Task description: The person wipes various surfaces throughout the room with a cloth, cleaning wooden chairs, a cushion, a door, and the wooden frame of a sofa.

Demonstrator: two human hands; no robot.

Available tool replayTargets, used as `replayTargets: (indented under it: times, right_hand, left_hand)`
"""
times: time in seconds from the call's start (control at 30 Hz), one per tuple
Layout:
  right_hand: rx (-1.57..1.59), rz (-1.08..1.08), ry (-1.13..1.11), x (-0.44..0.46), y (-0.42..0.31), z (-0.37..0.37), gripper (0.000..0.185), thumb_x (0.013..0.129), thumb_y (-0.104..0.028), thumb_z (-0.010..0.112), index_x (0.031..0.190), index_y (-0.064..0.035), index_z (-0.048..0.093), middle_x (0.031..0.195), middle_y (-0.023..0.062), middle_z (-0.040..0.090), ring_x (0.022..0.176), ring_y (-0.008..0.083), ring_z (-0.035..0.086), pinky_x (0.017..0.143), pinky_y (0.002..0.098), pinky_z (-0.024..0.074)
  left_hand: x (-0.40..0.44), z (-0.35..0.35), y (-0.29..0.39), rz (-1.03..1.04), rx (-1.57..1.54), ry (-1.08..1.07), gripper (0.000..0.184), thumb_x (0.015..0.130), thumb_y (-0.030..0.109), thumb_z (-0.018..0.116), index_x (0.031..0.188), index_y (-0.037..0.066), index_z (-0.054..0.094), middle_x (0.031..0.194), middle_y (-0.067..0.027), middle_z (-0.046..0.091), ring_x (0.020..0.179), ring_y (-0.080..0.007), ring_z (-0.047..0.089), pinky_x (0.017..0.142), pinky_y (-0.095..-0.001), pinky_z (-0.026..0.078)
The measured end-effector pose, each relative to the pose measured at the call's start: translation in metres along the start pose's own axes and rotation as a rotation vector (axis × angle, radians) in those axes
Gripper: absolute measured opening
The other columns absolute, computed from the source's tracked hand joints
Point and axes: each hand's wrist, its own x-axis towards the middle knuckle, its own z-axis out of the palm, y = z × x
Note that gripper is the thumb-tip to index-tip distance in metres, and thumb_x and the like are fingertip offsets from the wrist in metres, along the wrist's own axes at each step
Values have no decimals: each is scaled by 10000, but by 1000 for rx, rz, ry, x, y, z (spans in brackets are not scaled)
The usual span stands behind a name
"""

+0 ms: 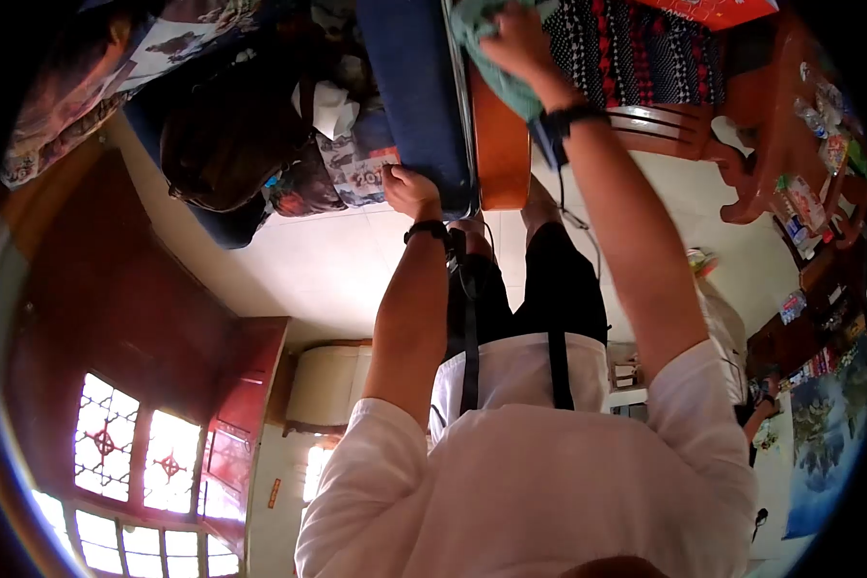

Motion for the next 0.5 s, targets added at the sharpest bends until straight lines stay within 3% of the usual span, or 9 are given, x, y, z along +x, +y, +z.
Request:
replayTargets:
  times: [0.07, 0.1, 0.13, 0.2, 0.27, 0.3, 0.33, 0.4, 0.5]
  right_hand:
    - [119, -105, 156, 27, 2, -13, 297, 799, -260, 644, 976, -22, 632, 1021, 195, 619, 1004, 377, 558, 832, 531, 430]
    - [-26, -198, 310, 25, 0, -23, 335, 820, -269, 656, 1039, -19, 616, 1066, 191, 609, 1057, 388, 543, 890, 530, 437]
    - [-30, -159, 180, 16, -12, -53, 365, 812, -273, 668, 1075, -24, 620, 1135, 207, 593, 1096, 388, 530, 900, 519, 444]
    - [-63, -196, 285, -8, -10, -58, 401, 818, -251, 672, 1150, -33, 618, 1262, 223, 537, 1174, 397, 500, 976, 509, 432]
    - [97, -285, 325, -30, 11, -28, 417, 847, -206, 643, 1229, -47, 596, 1357, 230, 464, 1277, 405, 428, 1070, 501, 371]
    - [104, -275, 179, -51, 12, -26, 446, 885, -146, 585, 1320, -57, 533, 1449, 228, 378, 1357, 429, 329, 1131, 507, 301]
    - [144, -344, 349, -66, 23, 1, 460, 774, -281, 732, 1221, -204, 656, 1450, 91, 411, 1283, 405, 430, 1002, 501, 460]
    - [80, -284, 145, -111, 15, 2, 543, 758, -277, 775, 1276, -213, 626, 1473, 88, 382, 1307, 446, 395, 1049, 534, 420]
    - [108, -289, 59, -180, 8, 1, 498, 753, -264, 763, 1235, -222, 645, 1486, 77, 362, 1324, 467, 367, 1058, 588, 397]
  left_hand:
    - [0, 1, -6, 19, 27, -10, 393, 873, 290, 345, 876, -22, 584, 907, -287, 623, 835, -520, 549, 741, -582, 396]
    - [1, 2, -3, 65, -23, 45, 413, 878, 297, 342, 913, -22, 602, 914, -293, 626, 838, -523, 548, 753, -578, 397]
    - [-2, 2, -3, 113, -77, 97, 435, 883, 304, 338, 949, -22, 619, 921, -300, 628, 842, -526, 547, 765, -573, 399]
    - [-2, 5, -3, 108, -79, 108, 470, 890, 323, 336, 994, -23, 637, 928, -312, 628, 855, -525, 549, 784, -567, 396]
    - [1, 5, -10, 89, -29, 83, 470, 887, 332, 337, 952, -26, 634, 911, -313, 626, 848, -522, 550, 772, -575, 392]
    - [1, 4, -7, 59, -18, 66, 465, 884, 340, 345, 917, -24, 633, 894, -315, 625, 833, -522, 551, 762, -581, 389]
    - [1, 3, -6, 65, -18, 65, 465, 884, 340, 345, 917, -24, 633, 894, -315, 625, 833, -522, 551, 762, -581, 389]
    - [1, 3, -9, 36, 27, 50, 461, 880, 345, 350, 893, -20, 630, 884, -315, 625, 818, -520, 552, 755, -585, 387]
    - [2, 5, -9, 27, 34, 75, 467, 880, 350, 352, 895, -18, 639, 885, -303, 637, 828, -514, 566, 764, -581, 402]
